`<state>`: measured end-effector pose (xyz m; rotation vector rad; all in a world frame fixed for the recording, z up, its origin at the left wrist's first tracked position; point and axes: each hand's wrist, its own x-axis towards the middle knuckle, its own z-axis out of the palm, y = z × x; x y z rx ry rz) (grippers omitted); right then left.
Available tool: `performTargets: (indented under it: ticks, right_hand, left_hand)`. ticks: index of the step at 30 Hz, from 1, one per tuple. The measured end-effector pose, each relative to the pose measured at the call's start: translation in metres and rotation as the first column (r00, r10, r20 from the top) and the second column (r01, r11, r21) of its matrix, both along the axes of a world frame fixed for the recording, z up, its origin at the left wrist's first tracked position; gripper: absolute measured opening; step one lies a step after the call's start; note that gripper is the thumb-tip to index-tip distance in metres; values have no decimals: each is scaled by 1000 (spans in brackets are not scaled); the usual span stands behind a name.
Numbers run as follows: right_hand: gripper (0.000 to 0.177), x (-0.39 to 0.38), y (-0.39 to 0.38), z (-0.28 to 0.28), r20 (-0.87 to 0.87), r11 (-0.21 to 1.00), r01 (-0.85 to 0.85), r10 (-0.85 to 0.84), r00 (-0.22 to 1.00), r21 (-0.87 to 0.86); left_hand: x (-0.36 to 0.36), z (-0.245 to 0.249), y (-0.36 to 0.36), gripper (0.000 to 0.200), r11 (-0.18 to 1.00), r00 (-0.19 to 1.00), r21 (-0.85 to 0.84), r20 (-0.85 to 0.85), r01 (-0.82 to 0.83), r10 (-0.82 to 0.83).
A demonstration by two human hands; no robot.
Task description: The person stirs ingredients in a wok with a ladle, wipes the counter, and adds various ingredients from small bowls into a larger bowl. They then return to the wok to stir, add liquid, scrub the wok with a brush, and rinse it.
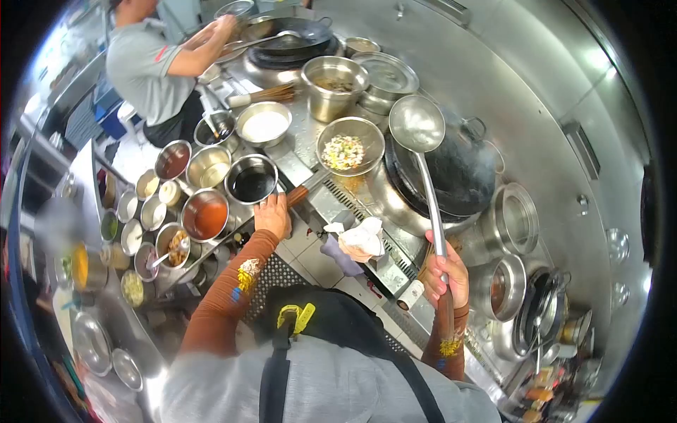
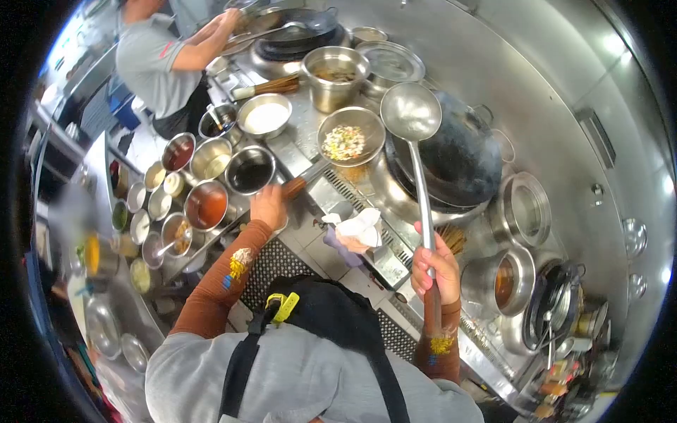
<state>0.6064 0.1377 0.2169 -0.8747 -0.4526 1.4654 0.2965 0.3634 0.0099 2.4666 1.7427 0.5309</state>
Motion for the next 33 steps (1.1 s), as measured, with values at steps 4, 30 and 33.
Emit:
performTargets:
  ticks: [4, 30, 33]
  right_hand:
    - [48, 11, -11, 1, -16, 993, 114, -113, 993, 12]
    - [10, 97, 27, -58, 251, 875, 481, -454, 855, -53]
    - [14, 107, 38, -64, 417, 882, 470, -420, 806, -20]
  left_hand:
    - [12, 1, 31, 50, 906, 998, -423, -52, 6, -31]
    - [50, 188, 14, 47, 337, 416, -559, 811, 757, 412]
    - [105, 182, 33, 39, 288, 462, -562, 816, 775, 349]
